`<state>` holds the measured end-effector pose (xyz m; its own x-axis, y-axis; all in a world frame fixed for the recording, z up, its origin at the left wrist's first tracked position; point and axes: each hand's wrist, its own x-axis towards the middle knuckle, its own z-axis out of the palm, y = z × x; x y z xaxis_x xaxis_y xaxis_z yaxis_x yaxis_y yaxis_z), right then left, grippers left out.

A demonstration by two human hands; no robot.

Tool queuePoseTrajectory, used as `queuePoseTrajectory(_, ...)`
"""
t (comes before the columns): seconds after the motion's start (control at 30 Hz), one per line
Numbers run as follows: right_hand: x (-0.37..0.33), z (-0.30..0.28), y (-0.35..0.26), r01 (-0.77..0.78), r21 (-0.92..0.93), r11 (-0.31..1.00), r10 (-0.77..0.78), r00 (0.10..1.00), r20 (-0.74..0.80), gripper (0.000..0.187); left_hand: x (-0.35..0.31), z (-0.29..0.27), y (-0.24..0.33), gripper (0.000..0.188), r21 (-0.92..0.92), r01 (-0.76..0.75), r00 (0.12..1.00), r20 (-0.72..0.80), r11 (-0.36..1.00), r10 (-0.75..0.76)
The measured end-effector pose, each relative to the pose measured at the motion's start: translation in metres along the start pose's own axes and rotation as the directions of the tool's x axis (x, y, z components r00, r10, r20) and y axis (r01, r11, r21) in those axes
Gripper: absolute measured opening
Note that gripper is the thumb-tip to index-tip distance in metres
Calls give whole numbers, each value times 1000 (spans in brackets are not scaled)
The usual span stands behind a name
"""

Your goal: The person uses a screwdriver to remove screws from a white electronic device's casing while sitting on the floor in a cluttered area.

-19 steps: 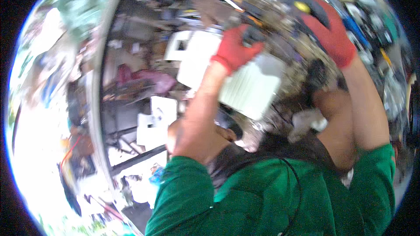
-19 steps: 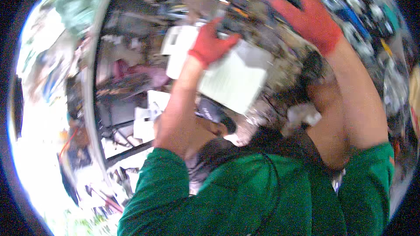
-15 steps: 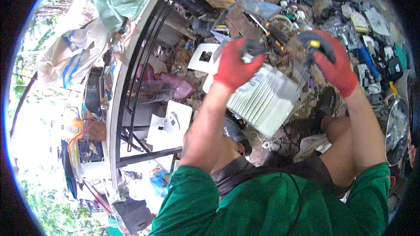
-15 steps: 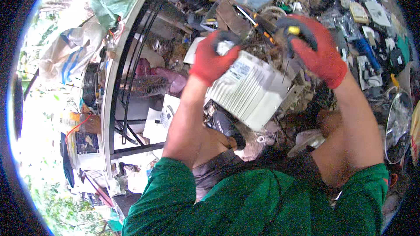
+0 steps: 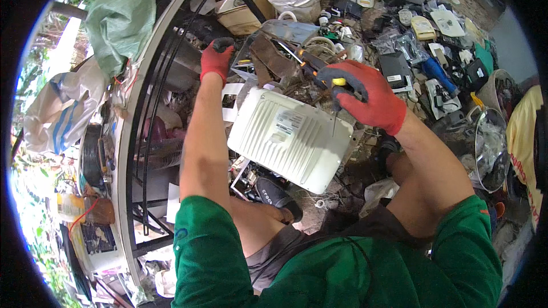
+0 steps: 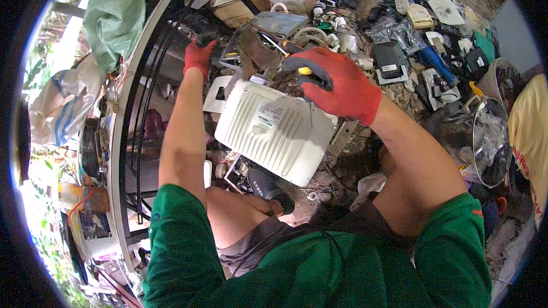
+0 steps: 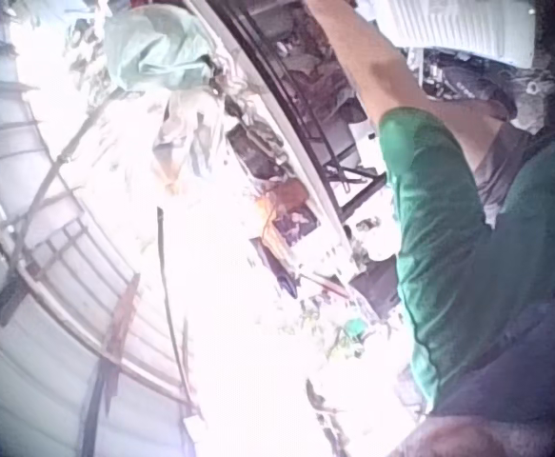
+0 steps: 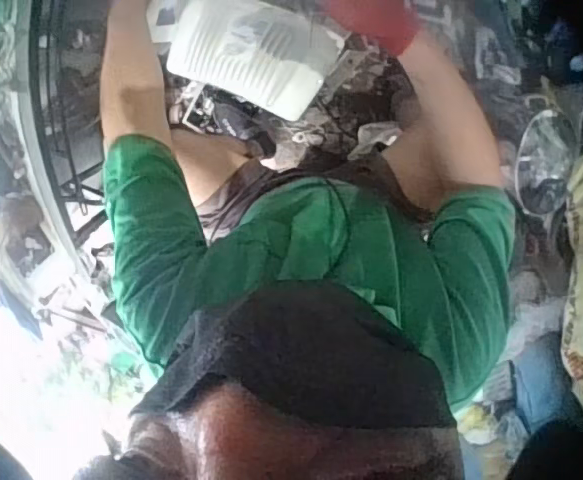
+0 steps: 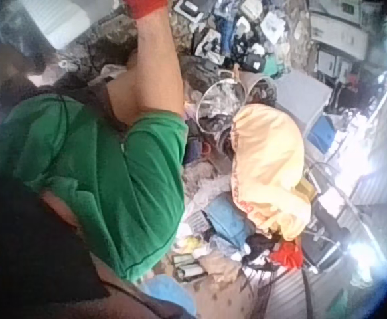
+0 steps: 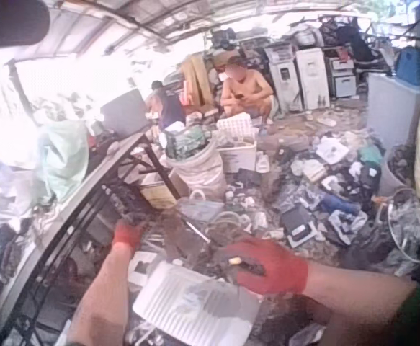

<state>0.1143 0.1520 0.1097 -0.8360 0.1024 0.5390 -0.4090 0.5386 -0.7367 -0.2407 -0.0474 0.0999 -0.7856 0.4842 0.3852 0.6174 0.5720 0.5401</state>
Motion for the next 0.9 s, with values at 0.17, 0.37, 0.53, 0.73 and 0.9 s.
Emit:
queuePoseTrajectory(0.17,6,8,6,23,-38,999,-24,1000,-14,41,12,-4,-41,32,5,131,991,-11,991,-131)
queuePoseTrajectory(0.37,-2,-6,28,29,-107,994,-44,989,-142,42,-82,-8,44,26,-427,150,928,372,892,22)
queuePoseTrajectory(0.53,-8,-3,22,80,-137,987,-79,997,11,42,-188,31,120,39,-324,10,756,622,946,205)
queuePoseTrajectory(0.73,-36,-17,4,106,-281,954,-54,981,185,45,-224,78,131,33,-283,-22,654,721,959,228)
queuePoseTrajectory(0.9,-57,-24,9,72,-291,954,-20,984,179,45,-225,106,130,33,-294,-204,608,709,934,357)
